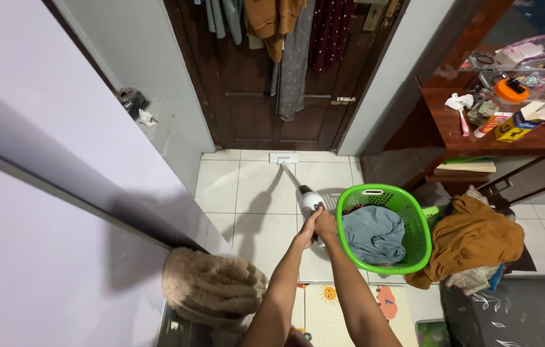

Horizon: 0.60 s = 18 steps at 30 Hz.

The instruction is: Assembling and disassembling a handheld vacuum cleaner.

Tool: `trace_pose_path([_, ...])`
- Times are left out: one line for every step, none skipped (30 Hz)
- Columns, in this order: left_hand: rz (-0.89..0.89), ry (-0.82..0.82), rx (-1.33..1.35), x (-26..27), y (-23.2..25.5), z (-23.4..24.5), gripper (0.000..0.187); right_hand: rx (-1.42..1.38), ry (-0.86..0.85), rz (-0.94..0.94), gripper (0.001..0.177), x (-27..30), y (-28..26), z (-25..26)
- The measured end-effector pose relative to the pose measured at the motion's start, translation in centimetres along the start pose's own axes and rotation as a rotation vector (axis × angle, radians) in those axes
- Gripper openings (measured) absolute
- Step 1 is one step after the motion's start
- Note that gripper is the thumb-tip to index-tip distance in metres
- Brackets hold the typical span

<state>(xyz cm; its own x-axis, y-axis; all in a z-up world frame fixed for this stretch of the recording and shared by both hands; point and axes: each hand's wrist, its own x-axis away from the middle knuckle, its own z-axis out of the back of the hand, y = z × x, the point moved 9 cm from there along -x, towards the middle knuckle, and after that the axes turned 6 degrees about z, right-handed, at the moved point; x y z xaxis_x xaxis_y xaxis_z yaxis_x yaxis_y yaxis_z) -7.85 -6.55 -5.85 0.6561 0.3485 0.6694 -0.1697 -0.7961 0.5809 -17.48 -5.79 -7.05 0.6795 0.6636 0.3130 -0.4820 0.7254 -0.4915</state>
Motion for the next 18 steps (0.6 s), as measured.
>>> trace_pose_path([0.003, 0.002, 0.002, -0.1, -0.1, 0.0, 0.111, 0.001, -0.004, -0.002, 0.049, -0.7, 0.7, -0.7])
trace_pose_path([0.003, -0.014, -0.002, -0.3, 0.1, -0.3, 0.109, 0.008, 0.010, 0.016, 0.046, -1.5, 1.1, -0.9])
trace_pose_path([0.002, -0.030, -0.005, -0.4, 0.2, -0.6, 0.107, 0.014, 0.023, 0.034, 0.045, -2.3, 1.5, -1.2])
trace_pose_path([0.004, -0.029, -0.004, -0.6, 0.2, -0.8, 0.107, 0.015, 0.021, 0.032, 0.045, -0.8, 0.6, 0.9])
trace_pose_path([0.011, -0.023, -0.010, -0.8, 0.0, -0.9, 0.103, -0.015, 0.020, 0.122, 0.052, 0.7, -1.0, 3.1])
trace_pose_path([0.017, -0.016, -0.017, -0.9, -0.2, -1.0, 0.100, -0.046, 0.019, 0.212, 0.066, 2.3, -2.7, 5.2])
trace_pose_path([0.019, -0.016, -0.017, -1.1, -0.1, -1.1, 0.100, -0.046, 0.017, 0.210, 0.066, 3.0, -2.6, 6.1])
trace_pose_path([-0.002, 0.089, -0.093, -1.3, 0.0, -0.6, 0.093, -0.039, 0.006, 0.176, 0.062, 3.8, -2.0, 6.9])
trace_pose_path([-0.024, 0.194, -0.170, -1.4, 0.0, -0.1, 0.089, -0.032, -0.005, 0.143, 0.058, 4.7, -1.2, 7.8])
trace_pose_path([-0.027, 0.190, -0.170, -1.4, 0.2, -0.8, 0.089, -0.031, -0.001, 0.143, 0.058, 4.6, -0.3, 8.5])
trace_pose_path([-0.113, 0.363, -0.408, -0.9, 1.5, -0.4, 0.072, -0.034, 0.015, 0.215, 0.060, 4.7, 0.0, 9.3])
trace_pose_path([-0.192, 0.540, -0.647, 0.1, 2.4, -0.3, 0.057, -0.038, 0.025, 0.283, 0.061, 5.2, 0.6, 9.9])
trace_pose_path([-0.189, 0.539, -0.648, 0.2, 1.7, -0.7, 0.057, -0.039, 0.023, 0.280, 0.061, 6.6, 0.6, 11.5])
trace_pose_path([-0.319, 0.628, -0.895, 1.0, 2.2, -1.6, 0.043, -0.072, -0.058, 0.221, 0.063, 8.0, 1.1, 12.3])
trace_pose_path([-0.453, 0.711, -1.143, 1.8, 2.5, -3.0, 0.035, -0.104, -0.139, 0.162, 0.064, 9.5, 1.7, 13.1])
trace_pose_path([-0.452, 0.708, -1.141, 2.9, 2.3, -4.0, 0.035, -0.102, -0.139, 0.159, 0.064, 9.3, 3.3, 13.6])
trace_pose_path([-0.576, 0.642, -1.268, 4.2, 2.5, -6.4, 0.043, -0.083, -0.120, 0.214, 0.065, 9.2, 4.5, 14.4])
trace_pose_path([-0.697, 0.567, -1.392, 5.6, 2.2, -8.9, 0.055, -0.063, -0.104, 0.268, 0.065, 9.1, 5.8, 15.0])
